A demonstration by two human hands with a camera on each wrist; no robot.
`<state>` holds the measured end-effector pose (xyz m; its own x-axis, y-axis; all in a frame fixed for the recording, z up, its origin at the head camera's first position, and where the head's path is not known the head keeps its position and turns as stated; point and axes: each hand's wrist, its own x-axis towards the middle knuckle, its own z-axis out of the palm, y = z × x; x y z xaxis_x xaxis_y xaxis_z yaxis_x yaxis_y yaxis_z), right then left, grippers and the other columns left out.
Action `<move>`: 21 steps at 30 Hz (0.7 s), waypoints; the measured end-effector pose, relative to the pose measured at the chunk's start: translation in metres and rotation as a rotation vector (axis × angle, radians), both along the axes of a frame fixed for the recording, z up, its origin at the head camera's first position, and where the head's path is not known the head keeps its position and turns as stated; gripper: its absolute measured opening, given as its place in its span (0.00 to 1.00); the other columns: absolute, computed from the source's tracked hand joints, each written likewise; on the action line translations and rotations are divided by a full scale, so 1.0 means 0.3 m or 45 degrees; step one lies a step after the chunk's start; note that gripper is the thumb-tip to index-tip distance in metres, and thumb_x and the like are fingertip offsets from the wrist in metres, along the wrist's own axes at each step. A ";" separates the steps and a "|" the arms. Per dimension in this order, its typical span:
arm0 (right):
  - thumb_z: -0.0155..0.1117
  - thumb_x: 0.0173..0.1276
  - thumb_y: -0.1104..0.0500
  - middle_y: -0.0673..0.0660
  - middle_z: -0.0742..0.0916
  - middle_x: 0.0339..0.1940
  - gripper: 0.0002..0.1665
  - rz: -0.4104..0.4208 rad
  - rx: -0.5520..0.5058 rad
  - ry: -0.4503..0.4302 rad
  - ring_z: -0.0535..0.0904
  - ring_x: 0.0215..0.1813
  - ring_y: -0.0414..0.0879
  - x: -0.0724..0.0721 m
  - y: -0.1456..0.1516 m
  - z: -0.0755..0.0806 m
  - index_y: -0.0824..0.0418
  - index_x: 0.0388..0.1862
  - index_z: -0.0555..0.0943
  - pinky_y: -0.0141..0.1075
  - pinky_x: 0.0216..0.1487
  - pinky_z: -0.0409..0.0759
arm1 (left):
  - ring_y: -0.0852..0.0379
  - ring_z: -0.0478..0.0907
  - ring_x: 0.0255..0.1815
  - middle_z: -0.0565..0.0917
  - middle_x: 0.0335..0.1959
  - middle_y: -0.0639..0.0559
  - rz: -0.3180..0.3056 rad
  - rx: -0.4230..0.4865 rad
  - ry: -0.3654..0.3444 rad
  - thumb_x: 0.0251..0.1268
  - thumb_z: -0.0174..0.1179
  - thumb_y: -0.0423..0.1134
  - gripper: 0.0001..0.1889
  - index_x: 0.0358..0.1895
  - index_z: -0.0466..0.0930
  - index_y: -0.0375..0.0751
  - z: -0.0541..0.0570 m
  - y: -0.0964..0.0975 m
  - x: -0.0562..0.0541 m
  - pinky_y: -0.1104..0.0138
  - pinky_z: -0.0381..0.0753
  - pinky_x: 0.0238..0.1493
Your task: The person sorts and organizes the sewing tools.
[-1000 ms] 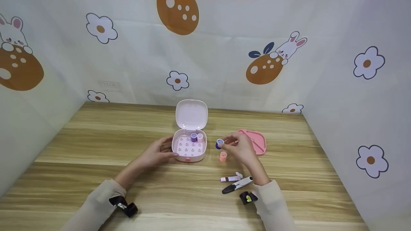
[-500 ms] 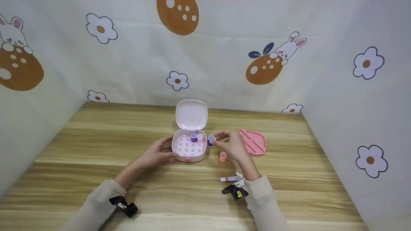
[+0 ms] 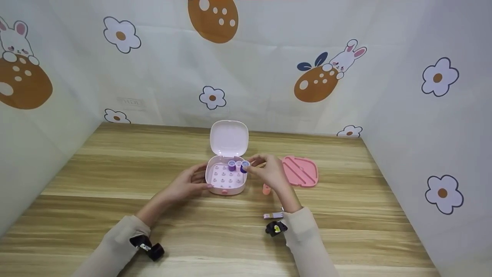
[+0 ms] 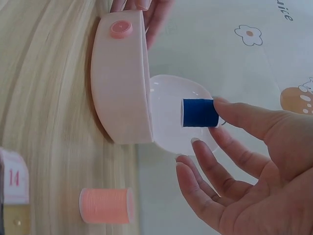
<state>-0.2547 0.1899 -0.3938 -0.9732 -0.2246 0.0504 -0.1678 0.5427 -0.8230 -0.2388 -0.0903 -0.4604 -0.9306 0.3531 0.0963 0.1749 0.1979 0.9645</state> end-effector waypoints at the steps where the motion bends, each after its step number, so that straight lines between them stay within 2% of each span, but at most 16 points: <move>1: 0.75 0.69 0.59 0.63 0.90 0.45 0.19 0.001 -0.009 -0.003 0.88 0.46 0.55 -0.002 -0.003 -0.002 0.70 0.52 0.87 0.33 0.46 0.87 | 0.28 0.69 0.76 0.67 0.74 0.19 -0.004 0.007 -0.006 0.64 0.67 0.22 0.42 0.77 0.54 0.16 0.000 -0.001 -0.001 0.48 0.71 0.78; 4: 0.75 0.68 0.60 0.62 0.90 0.43 0.18 0.009 -0.054 -0.006 0.88 0.45 0.55 -0.010 -0.012 -0.006 0.71 0.52 0.87 0.30 0.44 0.85 | 0.28 0.67 0.77 0.65 0.75 0.19 -0.026 0.033 -0.021 0.65 0.66 0.22 0.41 0.78 0.53 0.16 0.000 -0.004 -0.003 0.48 0.70 0.79; 8: 0.74 0.67 0.64 0.62 0.90 0.42 0.18 0.033 -0.091 0.009 0.87 0.42 0.50 -0.021 -0.023 -0.010 0.74 0.51 0.86 0.30 0.43 0.86 | 0.28 0.65 0.78 0.63 0.76 0.18 -0.049 0.061 -0.030 0.67 0.64 0.21 0.41 0.78 0.52 0.16 -0.001 -0.010 -0.005 0.48 0.68 0.80; 14: 0.74 0.67 0.63 0.64 0.90 0.43 0.16 0.014 -0.056 0.029 0.85 0.40 0.45 -0.034 -0.043 -0.012 0.73 0.50 0.87 0.29 0.42 0.84 | 0.27 0.65 0.78 0.64 0.75 0.18 -0.056 0.076 -0.049 0.67 0.63 0.22 0.40 0.77 0.51 0.14 0.000 -0.018 -0.006 0.47 0.67 0.80; 18: 0.74 0.67 0.62 0.64 0.90 0.45 0.15 -0.010 -0.027 0.012 0.85 0.43 0.48 -0.045 -0.058 -0.013 0.71 0.50 0.88 0.30 0.43 0.85 | 0.27 0.63 0.79 0.62 0.77 0.19 -0.054 0.092 -0.069 0.66 0.62 0.21 0.40 0.78 0.52 0.16 0.001 -0.018 -0.007 0.47 0.65 0.82; 21: 0.74 0.68 0.62 0.65 0.91 0.47 0.15 -0.020 -0.015 -0.010 0.86 0.46 0.52 -0.052 -0.070 -0.014 0.69 0.50 0.88 0.36 0.46 0.88 | 0.28 0.61 0.80 0.61 0.78 0.20 -0.048 0.104 -0.090 0.66 0.63 0.21 0.41 0.78 0.53 0.18 0.001 -0.017 -0.010 0.47 0.63 0.83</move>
<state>-0.2703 0.1690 -0.3979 -0.9770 -0.2084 0.0454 -0.1528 0.5355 -0.8306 -0.2417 -0.0955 -0.4600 -0.9224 0.3814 0.0610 0.1118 0.1126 0.9873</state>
